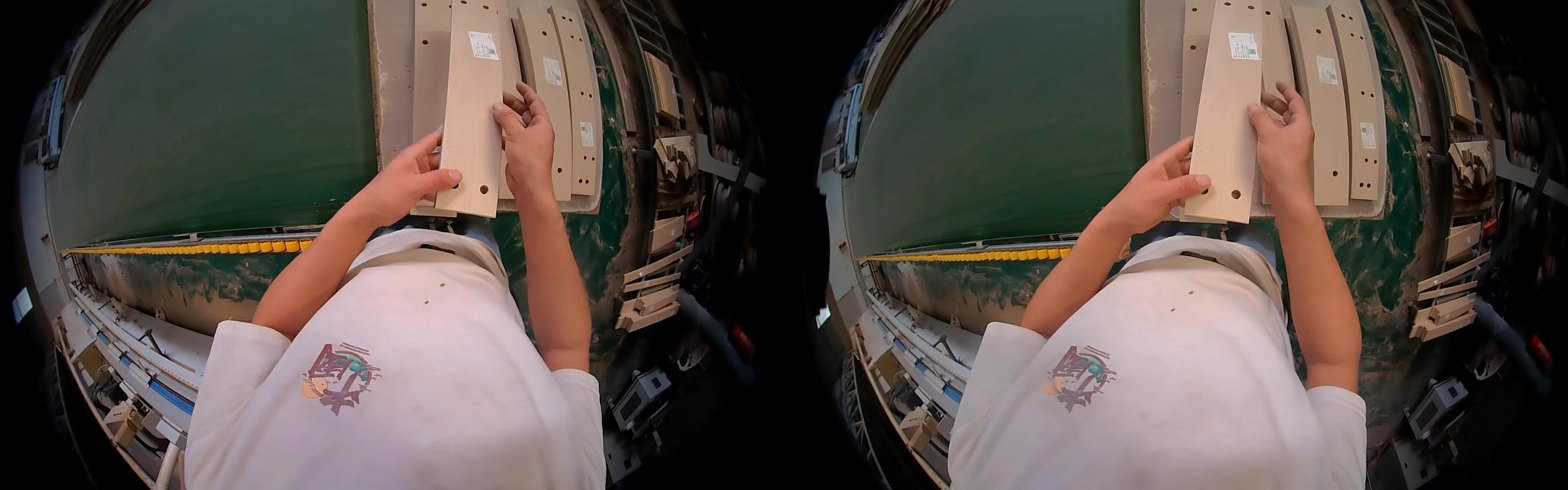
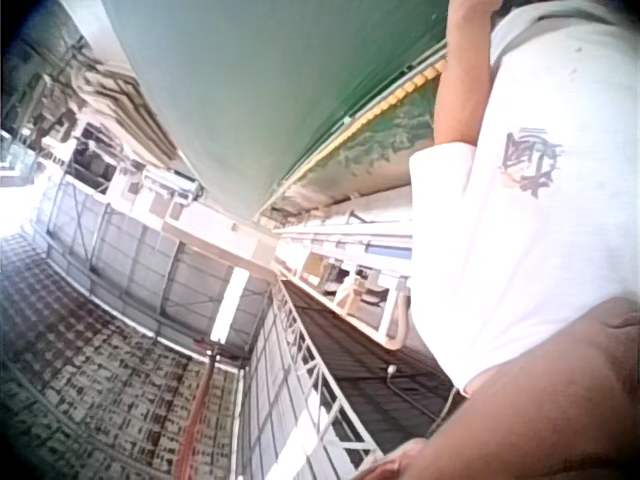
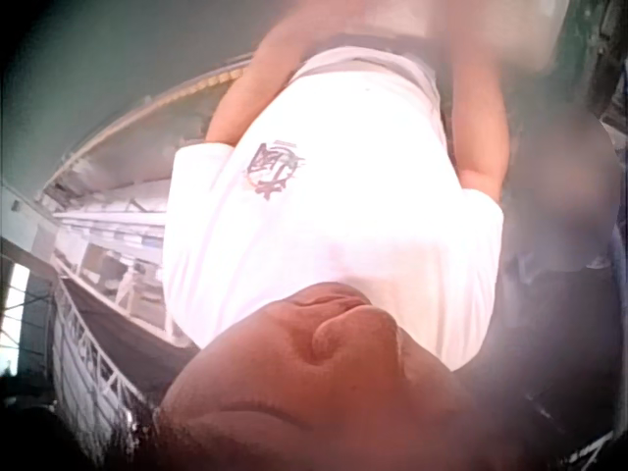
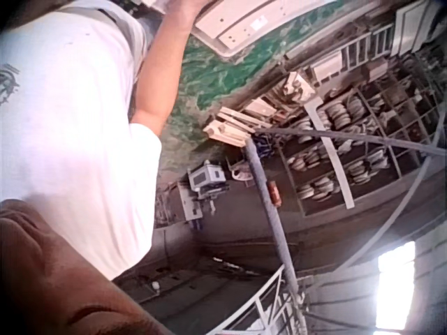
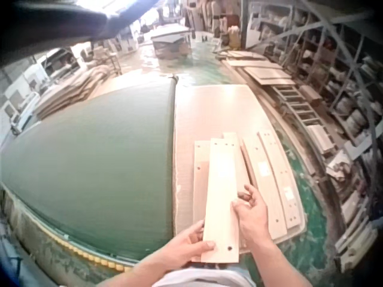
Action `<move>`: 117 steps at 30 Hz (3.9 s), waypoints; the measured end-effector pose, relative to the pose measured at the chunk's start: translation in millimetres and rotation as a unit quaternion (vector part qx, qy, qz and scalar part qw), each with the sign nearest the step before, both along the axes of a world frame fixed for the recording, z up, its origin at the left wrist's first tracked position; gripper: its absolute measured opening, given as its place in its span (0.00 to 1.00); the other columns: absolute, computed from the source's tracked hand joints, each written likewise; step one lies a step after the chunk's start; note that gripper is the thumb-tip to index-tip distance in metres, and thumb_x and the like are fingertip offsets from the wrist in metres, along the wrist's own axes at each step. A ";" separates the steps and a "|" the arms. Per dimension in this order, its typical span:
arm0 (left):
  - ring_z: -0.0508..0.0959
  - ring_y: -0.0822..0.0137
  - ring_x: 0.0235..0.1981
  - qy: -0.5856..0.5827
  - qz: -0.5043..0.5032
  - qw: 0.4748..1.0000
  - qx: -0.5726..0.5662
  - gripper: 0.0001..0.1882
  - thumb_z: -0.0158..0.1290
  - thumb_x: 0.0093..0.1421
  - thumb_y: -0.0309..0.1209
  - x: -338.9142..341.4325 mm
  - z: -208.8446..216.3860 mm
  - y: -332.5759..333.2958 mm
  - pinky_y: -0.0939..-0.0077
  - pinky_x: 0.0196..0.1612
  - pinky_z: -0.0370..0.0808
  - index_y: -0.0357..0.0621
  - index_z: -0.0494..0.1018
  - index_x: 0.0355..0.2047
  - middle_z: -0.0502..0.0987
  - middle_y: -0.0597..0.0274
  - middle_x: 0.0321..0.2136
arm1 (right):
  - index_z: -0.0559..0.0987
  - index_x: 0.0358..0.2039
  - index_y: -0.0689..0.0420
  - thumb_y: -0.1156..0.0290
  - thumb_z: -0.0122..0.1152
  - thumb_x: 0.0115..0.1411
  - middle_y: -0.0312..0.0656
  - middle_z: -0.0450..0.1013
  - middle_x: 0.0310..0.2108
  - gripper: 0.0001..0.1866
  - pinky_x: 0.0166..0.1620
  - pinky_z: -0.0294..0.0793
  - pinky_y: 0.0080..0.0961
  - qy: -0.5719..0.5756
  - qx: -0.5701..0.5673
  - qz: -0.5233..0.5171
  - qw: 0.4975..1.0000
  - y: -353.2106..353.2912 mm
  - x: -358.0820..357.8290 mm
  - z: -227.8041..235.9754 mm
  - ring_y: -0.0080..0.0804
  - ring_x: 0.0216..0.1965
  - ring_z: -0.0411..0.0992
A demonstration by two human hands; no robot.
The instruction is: The person organizes wood planks, cuts them using a hand-held cutter, and processes them through a large industrial woodworking machine.
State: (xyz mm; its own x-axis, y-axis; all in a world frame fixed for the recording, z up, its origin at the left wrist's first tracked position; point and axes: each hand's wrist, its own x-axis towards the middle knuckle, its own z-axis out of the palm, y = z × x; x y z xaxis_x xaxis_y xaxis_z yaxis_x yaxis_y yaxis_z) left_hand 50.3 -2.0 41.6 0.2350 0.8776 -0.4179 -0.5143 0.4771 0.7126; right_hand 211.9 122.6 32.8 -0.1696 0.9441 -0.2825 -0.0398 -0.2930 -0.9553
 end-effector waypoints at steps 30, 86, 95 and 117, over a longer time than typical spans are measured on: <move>0.73 0.38 0.58 0.579 -0.066 0.812 0.023 0.51 0.64 0.62 0.42 -10.7 -118.6 -3.7 0.53 0.60 0.73 0.39 0.47 0.75 0.67 0.36 0.59 | 0.64 0.71 0.47 0.63 0.70 0.54 0.59 0.61 0.64 0.43 0.57 0.71 0.52 -0.588 0.242 0.094 0.766 -23.1 35.2 -131.2 0.58 0.58 0.66; 0.68 0.51 0.68 0.379 0.170 0.909 -0.021 0.44 0.57 0.68 0.45 196.5 -133.4 179.7 0.63 0.67 0.66 0.36 0.51 0.74 0.65 0.41 0.69 | 0.55 0.75 0.60 0.68 0.58 0.73 0.44 0.65 0.68 0.36 0.68 0.64 0.27 0.028 -0.055 0.163 0.985 114.3 174.2 -126.5 0.32 0.67 0.64; 0.66 0.64 0.67 0.209 0.272 0.939 -0.009 0.35 0.48 0.75 0.31 229.0 -129.2 159.4 0.69 0.67 0.65 0.37 0.47 0.76 0.65 0.52 0.68 | 0.54 0.76 0.60 0.73 0.56 0.72 0.45 0.63 0.70 0.36 0.69 0.63 0.29 0.057 -0.050 0.168 0.983 90.2 185.9 -95.4 0.33 0.68 0.63; 0.70 0.64 0.64 0.242 0.303 0.921 0.008 0.35 0.51 0.74 0.33 61.3 -59.5 69.7 0.70 0.65 0.68 0.36 0.51 0.75 0.69 0.51 0.66 | 0.66 0.70 0.64 0.62 0.59 0.72 0.49 0.64 0.70 0.31 0.69 0.62 0.33 0.025 -0.014 0.199 0.980 38.9 50.8 -56.8 0.38 0.68 0.65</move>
State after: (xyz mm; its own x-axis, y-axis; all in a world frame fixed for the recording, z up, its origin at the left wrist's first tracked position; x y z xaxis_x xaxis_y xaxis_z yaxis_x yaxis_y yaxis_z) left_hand 111.6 67.7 -18.0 -0.5118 0.7929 -0.3308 -0.3025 0.1941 0.9332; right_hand 262.7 161.6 -23.9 -0.5361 0.7929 -0.2898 0.0371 -0.3208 -0.9464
